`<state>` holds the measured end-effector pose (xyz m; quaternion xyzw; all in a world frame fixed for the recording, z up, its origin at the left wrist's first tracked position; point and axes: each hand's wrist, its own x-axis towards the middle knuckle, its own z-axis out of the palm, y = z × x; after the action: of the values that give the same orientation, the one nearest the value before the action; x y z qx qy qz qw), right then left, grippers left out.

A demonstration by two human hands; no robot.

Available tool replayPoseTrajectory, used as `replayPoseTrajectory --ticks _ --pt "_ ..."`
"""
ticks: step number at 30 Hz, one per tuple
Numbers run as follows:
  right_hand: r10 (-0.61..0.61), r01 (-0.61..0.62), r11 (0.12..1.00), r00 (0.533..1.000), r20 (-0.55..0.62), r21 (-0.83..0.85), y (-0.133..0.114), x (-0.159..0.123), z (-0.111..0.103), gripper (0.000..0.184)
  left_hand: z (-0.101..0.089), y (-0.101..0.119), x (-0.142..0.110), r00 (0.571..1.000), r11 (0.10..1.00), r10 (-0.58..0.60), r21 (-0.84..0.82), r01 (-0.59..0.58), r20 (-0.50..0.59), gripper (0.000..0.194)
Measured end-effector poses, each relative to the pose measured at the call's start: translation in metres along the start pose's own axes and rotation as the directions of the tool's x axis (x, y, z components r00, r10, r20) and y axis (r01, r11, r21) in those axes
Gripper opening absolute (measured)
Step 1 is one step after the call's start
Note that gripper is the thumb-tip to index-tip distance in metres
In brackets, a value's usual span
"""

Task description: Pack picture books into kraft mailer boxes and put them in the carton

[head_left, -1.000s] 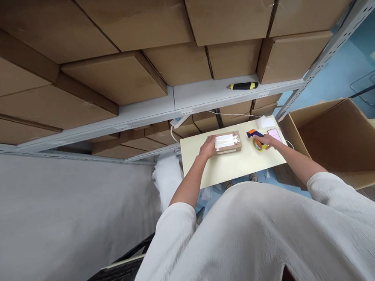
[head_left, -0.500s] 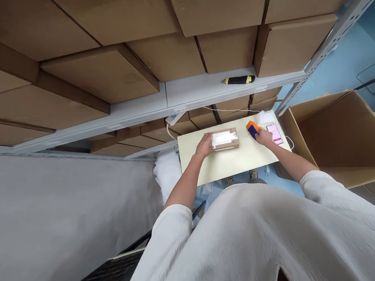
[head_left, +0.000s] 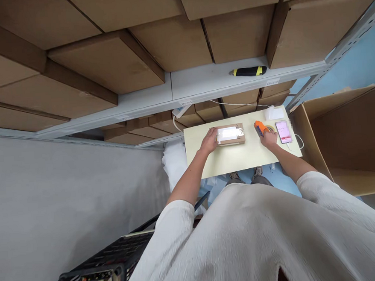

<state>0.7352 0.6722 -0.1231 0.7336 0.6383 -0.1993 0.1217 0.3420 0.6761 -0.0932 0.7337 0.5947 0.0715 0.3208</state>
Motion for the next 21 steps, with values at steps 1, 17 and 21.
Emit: replayPoseTrajectory --ticks 1,17,21 --pt "0.004 -0.004 1.0 1.0 0.001 0.003 0.0 0.0 0.0 0.036 0.001 -0.001 0.0 1.0 1.0 0.009 -0.003 -0.009 -0.002 0.092" --pt "-0.125 0.183 0.916 0.976 -0.18 0.358 -0.107 -0.02 -0.049 0.068 0.006 0.021 0.004 0.988 0.999 -0.038 0.009 0.04 -0.149 0.081" --pt "-0.061 0.113 0.912 0.988 -0.14 0.395 -0.136 -0.019 -0.044 0.07 0.007 0.036 0.01 0.973 0.989 -0.136 0.037 0.146 -0.188 0.068"
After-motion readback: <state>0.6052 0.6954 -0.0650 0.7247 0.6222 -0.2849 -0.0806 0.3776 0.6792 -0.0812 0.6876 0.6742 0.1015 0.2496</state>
